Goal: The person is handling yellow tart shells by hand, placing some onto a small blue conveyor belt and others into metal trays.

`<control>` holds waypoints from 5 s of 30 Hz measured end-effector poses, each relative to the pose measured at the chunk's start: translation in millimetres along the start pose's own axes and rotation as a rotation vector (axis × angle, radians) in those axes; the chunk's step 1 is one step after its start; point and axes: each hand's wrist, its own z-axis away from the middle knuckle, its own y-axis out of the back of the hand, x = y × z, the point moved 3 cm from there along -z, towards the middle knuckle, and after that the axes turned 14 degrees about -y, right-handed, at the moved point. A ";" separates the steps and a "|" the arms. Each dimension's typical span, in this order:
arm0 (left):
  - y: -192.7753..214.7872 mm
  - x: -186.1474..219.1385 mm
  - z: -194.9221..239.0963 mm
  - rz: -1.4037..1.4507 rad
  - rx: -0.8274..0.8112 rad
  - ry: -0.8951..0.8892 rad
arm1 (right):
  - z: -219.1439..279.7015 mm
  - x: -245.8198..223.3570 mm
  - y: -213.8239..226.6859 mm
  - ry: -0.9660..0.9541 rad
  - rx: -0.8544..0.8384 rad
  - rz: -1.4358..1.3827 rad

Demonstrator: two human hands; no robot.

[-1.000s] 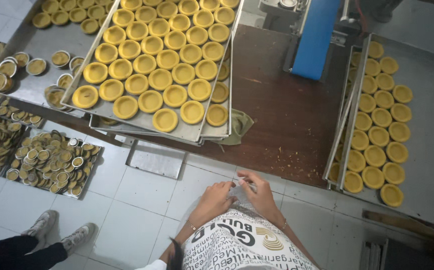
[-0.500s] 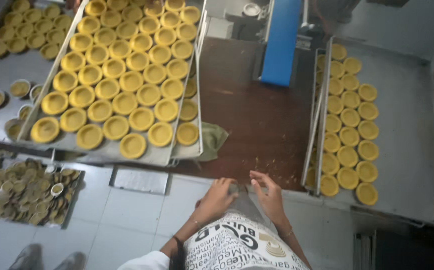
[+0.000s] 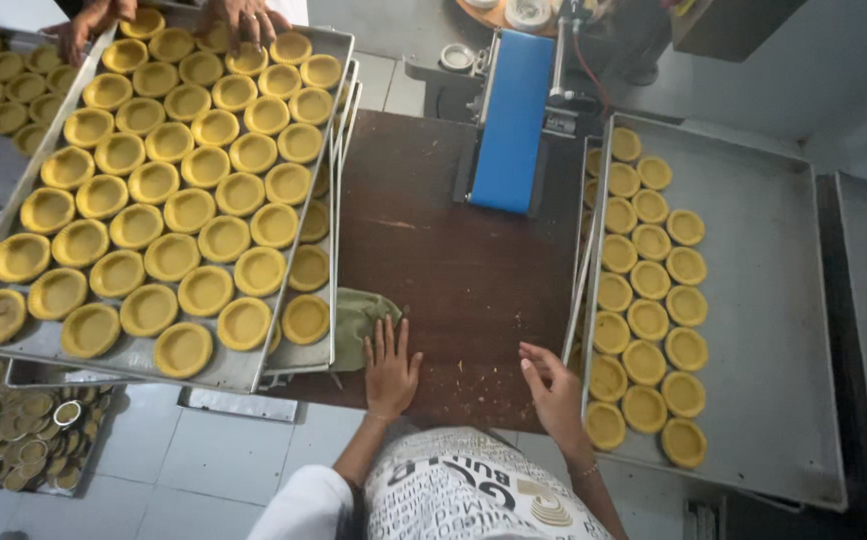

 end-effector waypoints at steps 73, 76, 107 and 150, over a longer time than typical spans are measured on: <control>12.6 2.1 -10.8 0.122 -0.246 0.168 | -31.9 -46.4 -9.2 0.082 -0.223 -0.046; 13.2 2.3 -10.8 0.110 -0.259 0.159 | -28.1 -42.1 -7.0 0.035 -0.206 -0.036; 17.7 4.8 -10.8 0.087 -0.253 0.148 | -27.3 -37.2 0.7 0.031 -0.124 -0.130; -1.3 21.9 -48.4 0.479 0.052 0.195 | -36.1 -23.9 20.0 0.013 0.045 -0.140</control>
